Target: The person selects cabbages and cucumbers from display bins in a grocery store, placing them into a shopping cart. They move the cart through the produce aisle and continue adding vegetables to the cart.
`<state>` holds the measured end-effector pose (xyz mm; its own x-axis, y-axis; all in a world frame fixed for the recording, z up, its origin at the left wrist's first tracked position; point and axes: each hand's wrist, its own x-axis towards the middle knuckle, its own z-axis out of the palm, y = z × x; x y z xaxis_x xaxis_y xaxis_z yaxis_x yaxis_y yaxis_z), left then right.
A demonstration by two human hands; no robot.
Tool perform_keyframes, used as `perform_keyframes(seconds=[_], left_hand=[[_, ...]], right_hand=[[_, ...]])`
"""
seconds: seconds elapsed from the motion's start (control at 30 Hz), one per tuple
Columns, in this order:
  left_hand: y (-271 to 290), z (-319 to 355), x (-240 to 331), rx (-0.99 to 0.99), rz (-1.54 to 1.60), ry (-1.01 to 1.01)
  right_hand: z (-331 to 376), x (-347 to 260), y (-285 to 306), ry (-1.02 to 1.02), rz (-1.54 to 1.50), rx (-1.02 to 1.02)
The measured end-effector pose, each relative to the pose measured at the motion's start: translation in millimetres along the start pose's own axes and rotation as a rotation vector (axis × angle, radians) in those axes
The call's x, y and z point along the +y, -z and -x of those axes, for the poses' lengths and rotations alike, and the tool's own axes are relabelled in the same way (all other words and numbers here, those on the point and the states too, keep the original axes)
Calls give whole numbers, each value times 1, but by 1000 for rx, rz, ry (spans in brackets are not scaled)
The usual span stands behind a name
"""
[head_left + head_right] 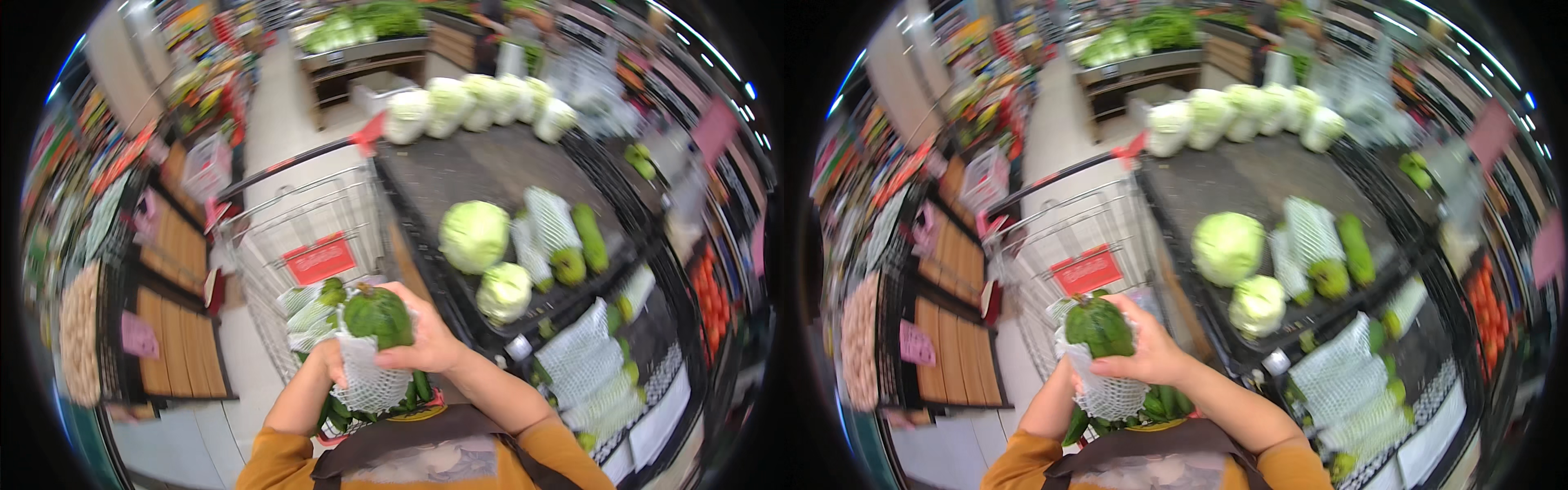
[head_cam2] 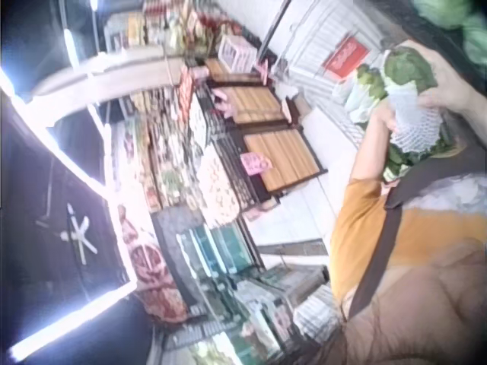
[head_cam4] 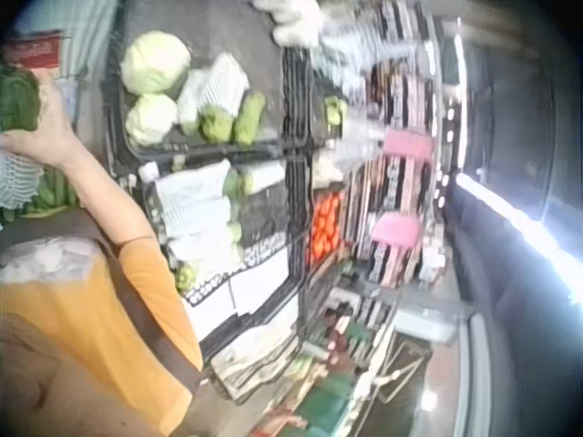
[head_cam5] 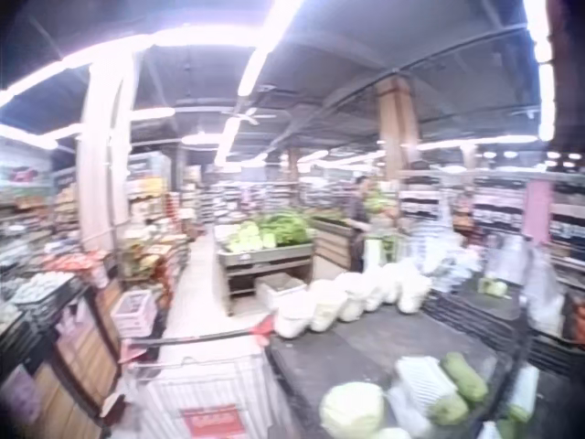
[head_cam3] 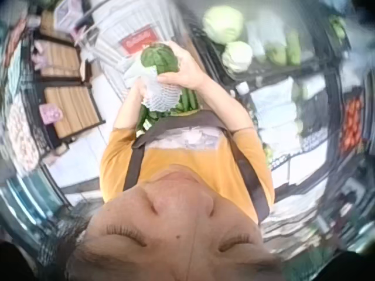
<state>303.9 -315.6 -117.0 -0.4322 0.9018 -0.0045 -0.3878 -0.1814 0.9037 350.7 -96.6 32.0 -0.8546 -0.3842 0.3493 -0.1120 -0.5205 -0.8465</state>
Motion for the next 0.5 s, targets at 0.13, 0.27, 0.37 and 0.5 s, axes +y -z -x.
perform_keyframes(seconds=[0.13, 0.27, 0.37, 0.5], left_hand=[[-56, -48, 6, 164, 152, -131], [-107, -118, 27, 10, 278, -362], [-115, -128, 20, -39, 227, -368], [-121, -131, 1, 75, 344, -316]], right_hand=[[48, -69, 20, 87, 78, 222], [123, -170, 77, 358, 382, 701], [187, -239, 133, 568, 323, 917], [283, -284, 228, 561, 319, 1285]])
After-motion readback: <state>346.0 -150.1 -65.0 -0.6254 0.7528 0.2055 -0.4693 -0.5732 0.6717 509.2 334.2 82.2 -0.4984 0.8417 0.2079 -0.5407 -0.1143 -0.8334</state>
